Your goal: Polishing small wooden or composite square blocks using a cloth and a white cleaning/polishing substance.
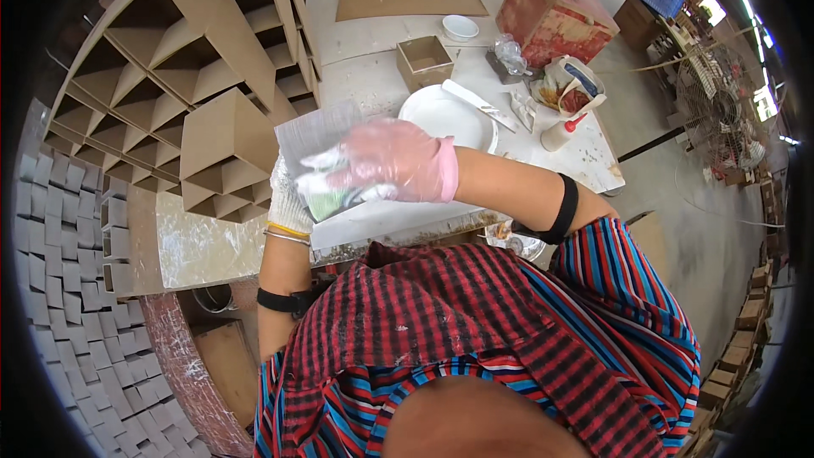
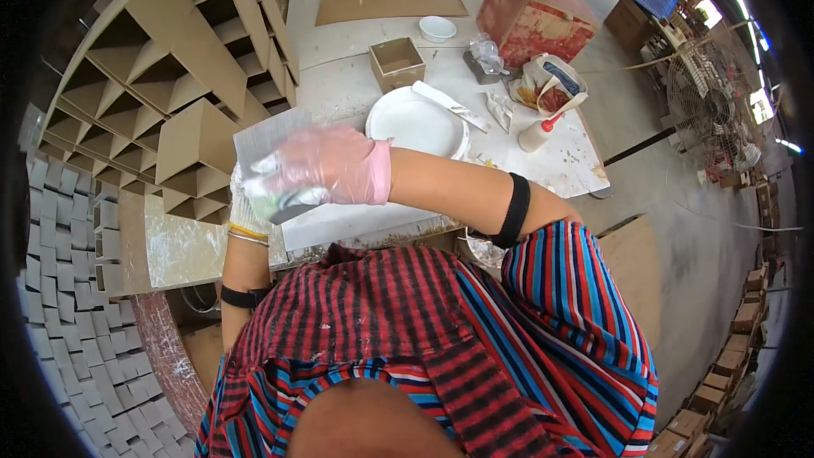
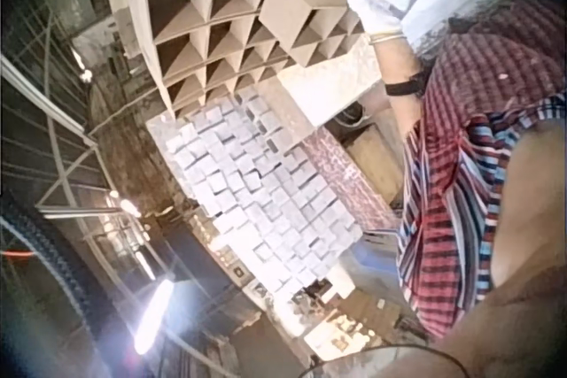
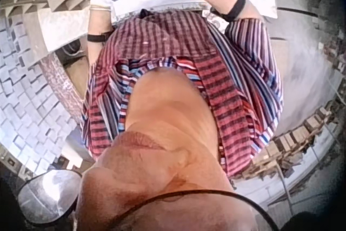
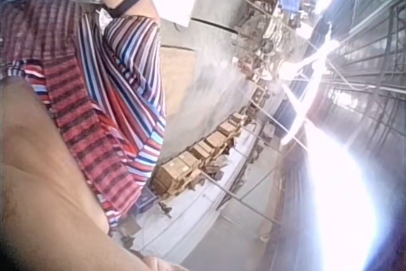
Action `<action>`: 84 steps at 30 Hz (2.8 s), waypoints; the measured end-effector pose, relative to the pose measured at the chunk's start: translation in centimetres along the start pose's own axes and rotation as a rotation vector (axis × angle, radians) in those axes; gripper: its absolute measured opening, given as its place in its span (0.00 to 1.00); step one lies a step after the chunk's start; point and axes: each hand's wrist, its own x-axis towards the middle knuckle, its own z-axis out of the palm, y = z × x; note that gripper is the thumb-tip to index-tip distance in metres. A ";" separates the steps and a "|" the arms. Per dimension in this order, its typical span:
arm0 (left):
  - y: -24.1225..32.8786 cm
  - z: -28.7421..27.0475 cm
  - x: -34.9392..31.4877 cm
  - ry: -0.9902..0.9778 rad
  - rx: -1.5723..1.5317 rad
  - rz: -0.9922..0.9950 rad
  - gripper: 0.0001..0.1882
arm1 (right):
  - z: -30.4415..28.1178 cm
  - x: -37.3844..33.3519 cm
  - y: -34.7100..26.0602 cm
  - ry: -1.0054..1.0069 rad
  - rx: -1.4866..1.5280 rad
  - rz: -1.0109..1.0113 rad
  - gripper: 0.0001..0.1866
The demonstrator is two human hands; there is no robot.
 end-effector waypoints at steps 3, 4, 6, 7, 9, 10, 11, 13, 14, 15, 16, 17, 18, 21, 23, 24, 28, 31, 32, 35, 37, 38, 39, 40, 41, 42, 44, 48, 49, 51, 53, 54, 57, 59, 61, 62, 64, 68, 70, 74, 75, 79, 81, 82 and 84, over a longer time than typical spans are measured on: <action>0.4 1.1 0.4 0.011 -0.056 0.005 0.26 | 1.5 -0.2 3.3 0.227 0.004 0.051 0.21; 0.8 2.3 0.6 0.056 -0.204 -0.073 0.26 | 1.1 -0.1 5.1 0.283 0.047 0.120 0.21; 1.0 2.8 -0.5 0.178 -0.232 -0.117 0.22 | -0.4 1.3 7.1 0.392 0.145 0.226 0.21; 0.5 2.0 -1.1 0.140 -0.230 -0.091 0.22 | -0.3 1.7 7.1 0.456 0.181 0.341 0.21; 0.6 2.0 -1.8 0.169 -0.201 -0.083 0.20 | 0.0 1.9 7.2 0.580 0.243 0.587 0.22; 0.6 2.3 -1.6 0.183 -0.133 -0.060 0.20 | -0.5 1.8 6.6 0.671 0.537 0.631 0.21; 0.7 2.5 -1.5 0.201 -0.065 -0.035 0.20 | -0.8 1.6 5.6 0.753 0.838 0.665 0.20; 0.8 3.2 -1.0 0.229 -0.034 -0.030 0.20 | -1.9 0.9 5.1 0.826 1.030 0.777 0.19; 1.2 3.6 -1.0 0.257 -0.074 -0.040 0.20 | -2.1 0.9 4.8 0.805 0.956 0.660 0.19; 1.5 4.0 -1.0 0.282 -0.114 -0.051 0.20 | -2.2 0.9 4.3 0.785 0.880 0.544 0.19; 1.7 4.4 -0.8 0.297 -0.102 -0.051 0.20 | -2.3 0.7 3.8 0.764 0.801 0.430 0.18; 1.8 4.7 -0.4 0.307 -0.090 -0.055 0.20 | -2.4 0.4 3.0 0.613 0.599 0.313 0.22; 1.2 5.3 1.4 0.288 -0.075 -0.081 0.19 | -2.2 -0.7 2.7 0.494 0.417 0.205 0.23; -5.8 -10.3 1.0 0.173 0.367 -0.042 0.19 | -0.1 1.5 -0.7 0.122 0.122 -0.118 0.26; -3.6 -4.8 2.3 -0.075 1.077 0.257 0.20 | 0.2 0.1 0.5 -0.051 -0.007 -0.004 0.27; -1.5 -2.7 1.2 -0.050 0.997 0.210 0.20 | 0.6 1.2 1.1 0.058 0.030 -0.049 0.25; 0.9 4.1 -1.2 0.253 -0.064 -0.142 0.21 | -1.2 3.1 6.5 0.285 0.049 0.131 0.23; 1.0 4.3 -1.7 0.241 0.033 -0.040 0.20 | -1.2 2.2 8.9 0.547 0.201 0.545 0.17; 0.8 4.2 -1.1 0.226 0.013 -0.034 0.20 | -1.6 1.0 9.0 0.561 0.489 0.718 0.17; 0.8 4.4 -0.9 0.123 -0.154 0.013 0.19 | -1.0 -0.7 8.1 0.582 1.229 0.892 0.18; 0.8 5.8 -1.7 0.004 -0.220 0.027 0.19 | 0.0 -0.9 8.0 0.586 1.340 0.839 0.21; 0.8 6.2 -2.1 -0.057 -0.253 0.035 0.19 | 0.4 -0.7 7.8 0.588 1.393 0.811 0.23; 0.6 5.9 -2.0 0.026 -0.247 0.042 0.19 | 0.8 -0.5 7.5 0.623 1.421 0.727 0.23; 0.1 5.5 -1.7 0.107 -0.241 0.049 0.20 | 0.8 -0.6 7.4 0.594 1.385 0.744 0.23; -0.3 5.3 -1.3 0.182 -0.235 0.057 0.20 | 0.4 -0.6 7.1 0.565 1.343 0.759 0.23; -0.5 5.2 -1.1 0.078 -0.348 0.054 0.21 | -0.1 -0.7 6.8 0.537 1.300 0.774 0.22; -0.8 4.9 -0.9 -0.127 -0.572 0.053 0.22 | -1.4 -0.9 5.9 0.469 1.175 0.754 0.24; -2.2 3.1 0.4 -0.229 -0.433 0.156 0.22 | -2.7 -0.4 5.1 0.265 0.516 0.616 0.27; -2.5 2.7 0.8 -0.253 -0.399 0.183 0.22 | -2.5 -1.0 5.2 0.271 0.383 0.534 0.27; -2.1 3.2 1.1 -0.193 -0.381 0.194 0.24 | -3.0 -1.0 4.2 0.311 0.239 0.447 0.25; -0.8 4.9 1.0 -0.031 -0.415 0.168 0.27 | -2.5 -1.4 2.8 0.416 0.467 0.555 0.21; -0.6 4.5 1.4 -0.018 0.183 0.302 0.25 | -2.6 -1.5 2.4 0.473 0.577 0.609 0.20; -1.3 2.2 2.6 0.099 0.990 0.462 0.21 | 1.2 -1.0 0.2 0.457 -0.004 0.340 0.18; -1.9 1.8 2.7 0.145 0.340 0.346 0.21 | 2.5 -0.8 -1.6 0.455 -0.121 0.232 0.19; -1.3 1.7 2.5 0.027 -0.030 0.318 0.23 | 2.8 -0.4 -2.3 0.373 -0.070 0.186 0.20; -1.2 2.6 3.1 -0.100 -0.155 0.308 0.24 | 2.4 -0.9 -1.3 0.407 -0.096 0.283 0.22; -0.4 4.7 2.8 -0.083 -0.326 0.276 0.25 | 1.3 -1.9 2.3 0.460 -0.127 0.444 0.27; -0.3 6.1 3.6 0.178 -0.322 0.282 0.25 | 1.4 -2.1 3.4 0.454 -0.131 0.427 0.31; -2.1 0.7 4.7 0.091 -0.215 0.336 0.25 | 3.3 -0.8 -0.9 0.561 -0.123 0.230 0.30; -1.1 3.0 3.7 -0.173 -0.403 0.291 0.24 | 2.2 -1.5 0.9 0.524 -0.037 0.279 0.24; -0.6 4.4 3.0 -0.089 -0.407 0.271 0.24 | 1.7 -1.5 2.4 0.567 -0.107 0.328 0.20; 1.0 7.2 2.0 0.161 -0.394 0.200 0.25 | 1.8 -2.1 3.7 0.622 0.086 0.450 0.22; 1.5 7.6 2.0 0.180 -0.338 0.176 0.26 | 0.6 -2.4 1.5 0.347 -0.032 0.389 0.24; 1.5 7.3 1.8 0.127 -0.205 0.177 0.26 | 0.1 -2.5 0.8 0.210 -0.088 0.357 0.25; 1.2 6.7 1.7 0.012 0.065 0.172 0.26 | 0.1 -2.2 3.8 0.393 -0.027 0.169 0.24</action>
